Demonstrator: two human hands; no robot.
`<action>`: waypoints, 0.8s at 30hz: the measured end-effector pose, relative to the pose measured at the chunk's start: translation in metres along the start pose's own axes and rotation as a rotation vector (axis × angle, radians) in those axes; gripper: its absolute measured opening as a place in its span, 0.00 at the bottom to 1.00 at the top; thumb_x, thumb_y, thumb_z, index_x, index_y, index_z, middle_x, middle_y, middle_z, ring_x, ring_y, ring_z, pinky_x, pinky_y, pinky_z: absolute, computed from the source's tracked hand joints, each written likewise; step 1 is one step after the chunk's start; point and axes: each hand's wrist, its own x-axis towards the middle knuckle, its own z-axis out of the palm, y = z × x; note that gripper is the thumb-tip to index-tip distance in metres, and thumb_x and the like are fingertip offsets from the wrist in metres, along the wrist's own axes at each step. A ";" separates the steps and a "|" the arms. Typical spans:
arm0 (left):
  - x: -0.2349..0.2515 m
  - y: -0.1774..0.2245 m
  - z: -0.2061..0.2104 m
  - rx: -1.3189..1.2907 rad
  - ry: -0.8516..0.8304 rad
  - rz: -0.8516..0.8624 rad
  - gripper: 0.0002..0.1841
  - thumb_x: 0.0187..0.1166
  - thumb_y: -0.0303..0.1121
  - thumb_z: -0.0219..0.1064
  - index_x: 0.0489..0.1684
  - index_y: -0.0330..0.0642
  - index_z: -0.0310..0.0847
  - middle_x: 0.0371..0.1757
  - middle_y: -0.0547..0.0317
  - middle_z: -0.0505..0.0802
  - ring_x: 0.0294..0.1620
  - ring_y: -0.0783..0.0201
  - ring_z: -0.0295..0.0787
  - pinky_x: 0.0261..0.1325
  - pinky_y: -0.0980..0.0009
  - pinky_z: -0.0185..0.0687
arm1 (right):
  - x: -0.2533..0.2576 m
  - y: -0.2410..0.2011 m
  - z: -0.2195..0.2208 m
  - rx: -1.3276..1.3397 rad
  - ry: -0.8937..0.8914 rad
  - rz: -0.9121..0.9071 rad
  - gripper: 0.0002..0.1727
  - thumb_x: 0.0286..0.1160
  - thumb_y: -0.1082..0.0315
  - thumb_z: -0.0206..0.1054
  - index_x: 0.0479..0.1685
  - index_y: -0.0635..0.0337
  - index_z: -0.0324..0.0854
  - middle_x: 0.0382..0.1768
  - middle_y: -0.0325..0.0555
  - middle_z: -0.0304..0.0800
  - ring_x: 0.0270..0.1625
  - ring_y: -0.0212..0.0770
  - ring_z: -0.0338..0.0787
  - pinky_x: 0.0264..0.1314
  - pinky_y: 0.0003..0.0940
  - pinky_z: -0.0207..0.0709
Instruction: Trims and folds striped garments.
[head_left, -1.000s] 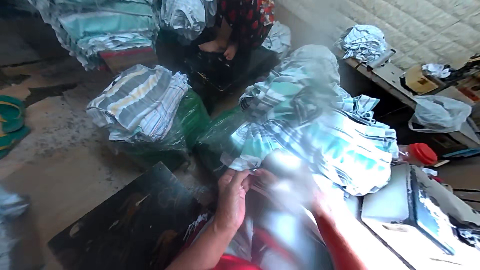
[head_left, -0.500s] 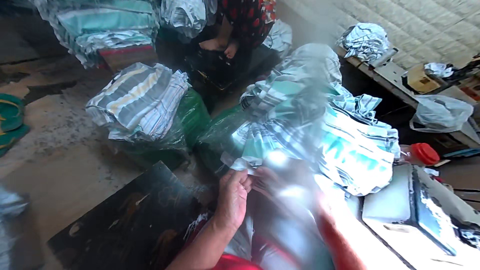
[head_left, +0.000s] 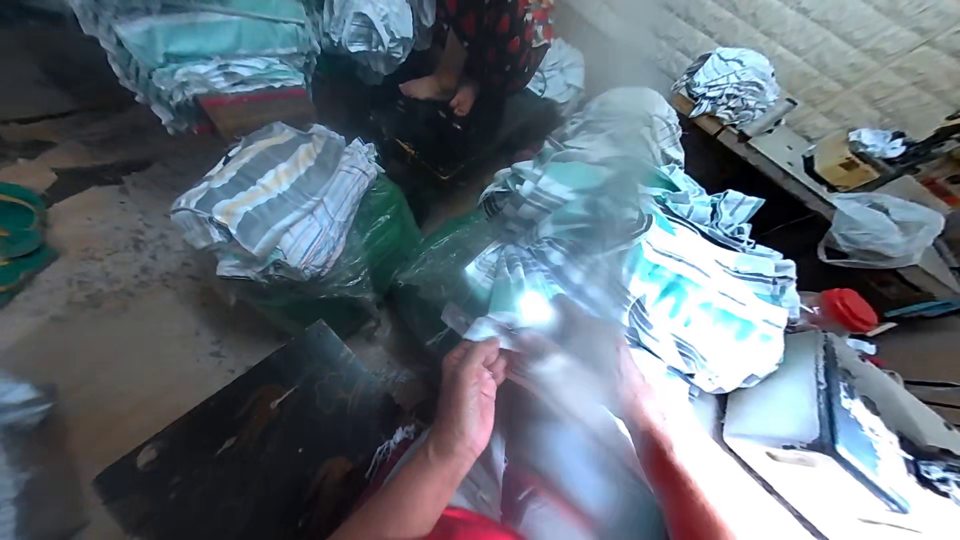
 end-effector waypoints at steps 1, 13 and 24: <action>0.000 0.000 0.000 -0.001 -0.001 -0.002 0.10 0.86 0.23 0.49 0.42 0.32 0.77 0.41 0.49 0.93 0.47 0.60 0.94 0.61 0.60 0.88 | 0.001 0.000 -0.001 -0.007 -0.013 0.009 0.27 0.84 0.43 0.60 0.47 0.62 0.85 0.31 0.46 0.92 0.30 0.36 0.89 0.29 0.35 0.79; -0.001 0.002 -0.003 0.038 -0.030 -0.002 0.11 0.85 0.24 0.49 0.40 0.33 0.78 0.41 0.51 0.93 0.49 0.60 0.93 0.64 0.61 0.87 | 0.007 -0.004 0.005 -0.032 -0.025 0.018 0.23 0.85 0.47 0.63 0.44 0.62 0.87 0.32 0.46 0.93 0.31 0.37 0.91 0.32 0.36 0.82; -0.001 -0.004 -0.003 0.029 -0.041 0.006 0.12 0.86 0.23 0.48 0.40 0.33 0.79 0.40 0.52 0.94 0.45 0.63 0.93 0.58 0.64 0.89 | 0.006 -0.007 0.004 -0.029 -0.080 0.089 0.32 0.82 0.39 0.62 0.49 0.65 0.85 0.33 0.48 0.93 0.32 0.40 0.92 0.32 0.41 0.83</action>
